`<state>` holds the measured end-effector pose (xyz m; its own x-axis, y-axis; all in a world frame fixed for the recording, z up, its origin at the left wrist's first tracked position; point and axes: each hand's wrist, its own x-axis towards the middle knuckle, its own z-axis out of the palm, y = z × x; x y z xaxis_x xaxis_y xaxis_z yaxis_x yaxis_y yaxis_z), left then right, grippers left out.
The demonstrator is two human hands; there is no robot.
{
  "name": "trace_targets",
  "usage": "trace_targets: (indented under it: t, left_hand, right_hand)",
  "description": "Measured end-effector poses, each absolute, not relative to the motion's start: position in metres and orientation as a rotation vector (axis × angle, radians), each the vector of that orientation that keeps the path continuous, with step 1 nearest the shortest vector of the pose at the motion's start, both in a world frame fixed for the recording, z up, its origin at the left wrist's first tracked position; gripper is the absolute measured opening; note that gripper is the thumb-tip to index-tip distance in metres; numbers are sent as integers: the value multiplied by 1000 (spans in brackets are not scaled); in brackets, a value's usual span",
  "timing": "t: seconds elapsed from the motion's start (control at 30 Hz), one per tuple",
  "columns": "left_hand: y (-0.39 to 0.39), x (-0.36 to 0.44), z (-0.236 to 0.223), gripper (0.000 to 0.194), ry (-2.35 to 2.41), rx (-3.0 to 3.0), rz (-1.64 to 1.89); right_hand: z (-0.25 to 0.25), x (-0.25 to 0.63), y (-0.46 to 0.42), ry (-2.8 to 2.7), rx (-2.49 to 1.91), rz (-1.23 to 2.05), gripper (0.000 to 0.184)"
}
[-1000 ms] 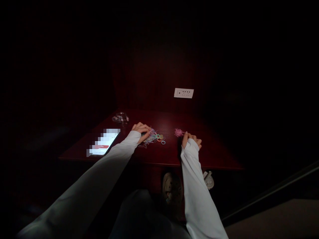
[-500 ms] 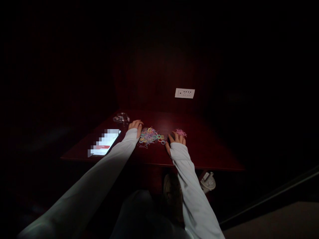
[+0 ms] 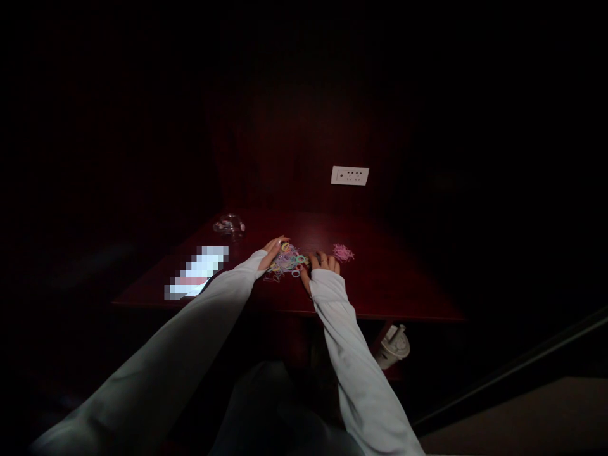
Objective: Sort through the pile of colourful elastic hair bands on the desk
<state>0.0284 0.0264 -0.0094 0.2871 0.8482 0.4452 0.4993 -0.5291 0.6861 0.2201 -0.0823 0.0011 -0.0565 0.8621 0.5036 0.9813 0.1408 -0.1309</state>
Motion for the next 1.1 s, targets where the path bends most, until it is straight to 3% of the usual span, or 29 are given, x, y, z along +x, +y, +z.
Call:
trace_targets:
  t: [0.17,0.47,1.1]
  left_hand:
    - [16,25,5,48,1303,2146,1225]
    - [-9,6,39,26,1577,2231,1148]
    - [-7,0,33,4,1623,2280,1049]
  right_hand:
    - [7,217,-85,-1948,-1707,-303,42]
    - [5,216,-84,-2073,-1576,-275,42]
    - [-13,218,-71,-1918,-1556,-256,37]
